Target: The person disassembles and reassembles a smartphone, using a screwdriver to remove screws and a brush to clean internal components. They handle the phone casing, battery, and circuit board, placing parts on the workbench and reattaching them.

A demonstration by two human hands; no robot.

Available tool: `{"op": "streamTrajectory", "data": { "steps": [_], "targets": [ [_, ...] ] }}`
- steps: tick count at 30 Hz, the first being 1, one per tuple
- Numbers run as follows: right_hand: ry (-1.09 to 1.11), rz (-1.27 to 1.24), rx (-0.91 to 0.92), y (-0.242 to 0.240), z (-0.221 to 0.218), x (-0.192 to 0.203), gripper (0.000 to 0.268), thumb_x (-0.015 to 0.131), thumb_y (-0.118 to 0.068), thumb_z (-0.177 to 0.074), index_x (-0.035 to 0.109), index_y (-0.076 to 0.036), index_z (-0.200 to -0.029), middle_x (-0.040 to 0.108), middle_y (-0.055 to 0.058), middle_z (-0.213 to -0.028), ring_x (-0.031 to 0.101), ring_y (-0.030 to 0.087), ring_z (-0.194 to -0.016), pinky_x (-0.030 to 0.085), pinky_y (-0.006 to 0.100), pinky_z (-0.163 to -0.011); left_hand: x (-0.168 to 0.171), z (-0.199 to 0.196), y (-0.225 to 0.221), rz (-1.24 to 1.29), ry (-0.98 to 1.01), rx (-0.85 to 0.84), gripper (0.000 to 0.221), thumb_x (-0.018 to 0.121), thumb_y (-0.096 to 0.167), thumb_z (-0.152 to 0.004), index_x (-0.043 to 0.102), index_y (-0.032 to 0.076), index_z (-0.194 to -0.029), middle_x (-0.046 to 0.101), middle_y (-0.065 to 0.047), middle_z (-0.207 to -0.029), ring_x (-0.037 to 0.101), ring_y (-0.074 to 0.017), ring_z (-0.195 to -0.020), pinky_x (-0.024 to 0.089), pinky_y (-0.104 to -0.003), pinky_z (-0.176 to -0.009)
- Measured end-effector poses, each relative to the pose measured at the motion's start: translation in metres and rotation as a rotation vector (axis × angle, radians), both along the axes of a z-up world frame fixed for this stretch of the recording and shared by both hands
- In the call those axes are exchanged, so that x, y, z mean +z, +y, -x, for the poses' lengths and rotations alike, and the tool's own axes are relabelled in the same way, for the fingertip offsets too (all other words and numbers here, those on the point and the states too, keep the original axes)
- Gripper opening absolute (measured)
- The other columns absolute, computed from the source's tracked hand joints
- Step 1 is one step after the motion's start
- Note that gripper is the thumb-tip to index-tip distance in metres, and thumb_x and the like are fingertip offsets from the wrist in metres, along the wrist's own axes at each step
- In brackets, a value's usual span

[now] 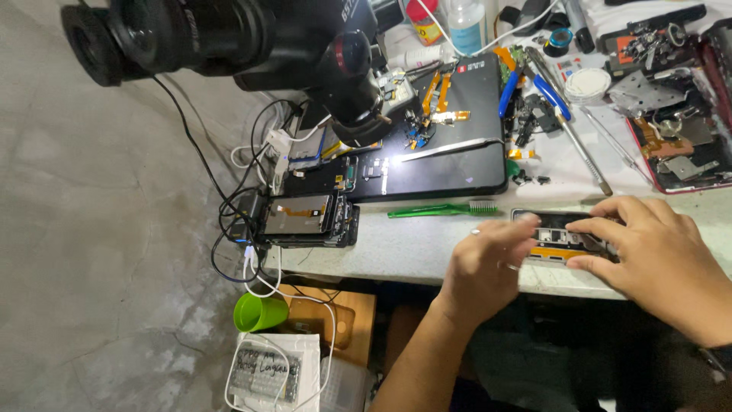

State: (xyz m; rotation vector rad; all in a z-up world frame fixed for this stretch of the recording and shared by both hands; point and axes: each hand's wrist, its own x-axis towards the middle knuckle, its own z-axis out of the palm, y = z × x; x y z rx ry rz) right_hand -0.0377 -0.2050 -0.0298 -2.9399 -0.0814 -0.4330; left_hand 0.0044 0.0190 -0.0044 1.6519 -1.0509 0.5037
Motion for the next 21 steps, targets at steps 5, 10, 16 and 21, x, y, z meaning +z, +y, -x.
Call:
{"op": "streamTrajectory", "data": {
  "steps": [5,10,16,21],
  "targets": [
    [0.036,0.086,-0.153,0.000,0.007,0.003,0.073,0.073,-0.069,-0.064,0.072,-0.031,-0.126,0.065,-0.007,-0.121,0.057,0.022,-0.122,0.049,0.045,-0.097,-0.023,-0.019,0.012,0.567,0.505,0.213,0.052,0.068,0.000,-0.097,0.039,0.007,-0.140,0.071,-0.013,-0.103,0.074,-0.0202,-0.093,0.064,-0.036,-0.084],
    [-0.081,0.035,-0.103,-0.001,0.013,0.005,0.079,0.073,-0.069,-0.061,0.071,-0.027,-0.128,0.062,0.000,-0.114,0.056,0.026,-0.115,0.050,0.044,-0.097,-0.024,-0.041,0.021,0.804,0.792,0.156,0.051,0.067,0.000,-0.094,0.042,0.005,-0.139,0.071,-0.016,-0.095,0.072,-0.0204,-0.082,0.065,-0.037,-0.072],
    [-0.212,-0.083,-0.034,0.000,0.014,-0.005,0.079,0.082,-0.057,-0.061,0.071,-0.022,-0.130,0.058,0.005,-0.111,0.058,0.024,-0.101,0.050,0.038,-0.090,-0.035,-0.035,0.023,0.602,0.769,0.167,0.053,0.071,-0.002,-0.093,0.043,0.001,-0.139,0.069,-0.014,-0.091,0.070,-0.0185,-0.079,0.063,-0.034,-0.070],
    [-0.240,-0.147,-0.015,-0.002,0.009,-0.015,0.080,0.089,-0.044,-0.052,0.072,-0.017,-0.125,0.057,0.007,-0.104,0.058,0.027,-0.097,0.050,0.041,-0.085,-0.038,-0.038,0.026,0.559,0.782,0.169,0.055,0.073,-0.003,-0.093,0.044,0.001,-0.139,0.068,-0.013,-0.089,0.069,-0.0176,-0.077,0.062,-0.032,-0.072]
  ]
}}
